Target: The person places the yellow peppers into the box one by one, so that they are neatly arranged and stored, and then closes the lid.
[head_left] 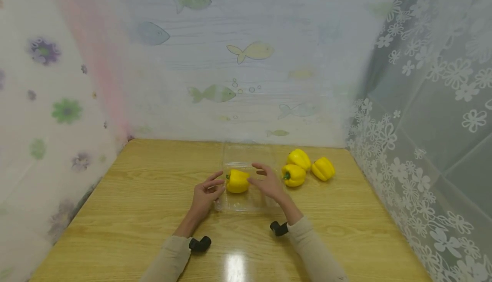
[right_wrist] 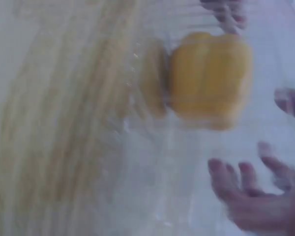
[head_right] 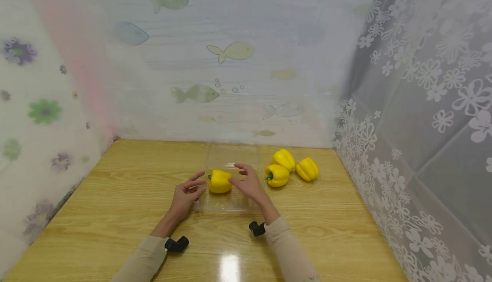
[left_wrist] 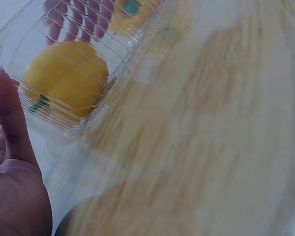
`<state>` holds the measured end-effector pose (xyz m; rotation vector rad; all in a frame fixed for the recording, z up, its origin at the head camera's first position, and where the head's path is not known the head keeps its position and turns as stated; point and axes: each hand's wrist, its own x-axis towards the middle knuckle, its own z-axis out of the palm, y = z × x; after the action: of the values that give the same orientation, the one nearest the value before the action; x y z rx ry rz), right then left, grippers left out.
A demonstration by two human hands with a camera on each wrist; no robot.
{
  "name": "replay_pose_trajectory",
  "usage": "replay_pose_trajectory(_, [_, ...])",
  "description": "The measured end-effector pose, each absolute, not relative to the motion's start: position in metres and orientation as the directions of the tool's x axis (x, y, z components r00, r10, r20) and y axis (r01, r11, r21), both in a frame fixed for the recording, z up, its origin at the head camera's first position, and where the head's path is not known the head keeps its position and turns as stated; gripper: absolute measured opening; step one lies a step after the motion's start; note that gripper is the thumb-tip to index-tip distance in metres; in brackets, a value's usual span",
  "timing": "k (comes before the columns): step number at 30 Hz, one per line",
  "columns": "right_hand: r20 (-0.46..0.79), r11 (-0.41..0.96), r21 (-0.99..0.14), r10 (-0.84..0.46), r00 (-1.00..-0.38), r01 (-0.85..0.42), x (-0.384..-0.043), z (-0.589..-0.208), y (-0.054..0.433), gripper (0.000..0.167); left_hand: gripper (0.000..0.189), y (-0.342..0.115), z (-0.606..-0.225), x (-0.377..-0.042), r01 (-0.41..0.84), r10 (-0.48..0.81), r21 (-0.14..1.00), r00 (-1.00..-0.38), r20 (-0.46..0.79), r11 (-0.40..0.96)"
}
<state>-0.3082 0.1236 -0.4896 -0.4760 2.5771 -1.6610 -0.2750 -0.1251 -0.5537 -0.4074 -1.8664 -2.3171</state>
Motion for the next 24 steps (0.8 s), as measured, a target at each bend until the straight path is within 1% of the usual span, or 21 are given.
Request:
replay_pose_trajectory(3, [0.163, 0.348, -0.905, -0.248, -0.955, -0.245, -0.308, -0.481, 0.135, 0.053, 0.030, -0.125, -0.552, -0.275, 0.276, 0.058, 0.936, -0.954, 0.295, -0.220])
replay_pose_trajectory(5, [0.198, 0.309, -0.916, -0.208, -0.958, -0.256, -0.309, -0.476, 0.143, 0.050, 0.030, -0.126, -0.552, -0.275, 0.277, 0.056, 0.935, -0.954, 0.296, -0.219])
replay_pose_trajectory(11, [0.297, 0.244, -0.925, -0.018, -0.955, -0.292, -0.313, -0.471, 0.174, 0.040, 0.031, -0.126, -0.550, -0.275, 0.272, 0.060, 0.937, -0.955, 0.291, -0.220])
replay_pose_trajectory(15, [0.365, 0.256, -0.907, 0.087, -0.927, -0.333, -0.316, -0.481, 0.196, 0.035, 0.031, -0.125, -0.550, -0.274, 0.274, 0.063, 0.937, -0.954, 0.294, -0.217])
replay_pose_trajectory(18, [0.401, 0.301, -0.891, 0.177, -0.899, -0.338, -0.319, -0.493, 0.210, 0.032, 0.030, -0.125, -0.551, -0.274, 0.280, 0.066, 0.937, -0.952, 0.299, -0.211])
replay_pose_trajectory(20, [0.395, 0.329, -0.892, 0.228, -0.890, -0.311, -0.321, -0.500, 0.218, 0.032, 0.030, -0.125, -0.553, -0.274, 0.280, 0.067, 0.938, -0.952, 0.299, -0.206])
replay_pose_trajectory(24, [0.293, 0.336, -0.920, 0.244, -0.924, -0.203, -0.321, -0.508, 0.229, 0.038, 0.030, -0.126, -0.555, -0.274, 0.275, 0.062, 0.941, -0.954, 0.292, -0.197])
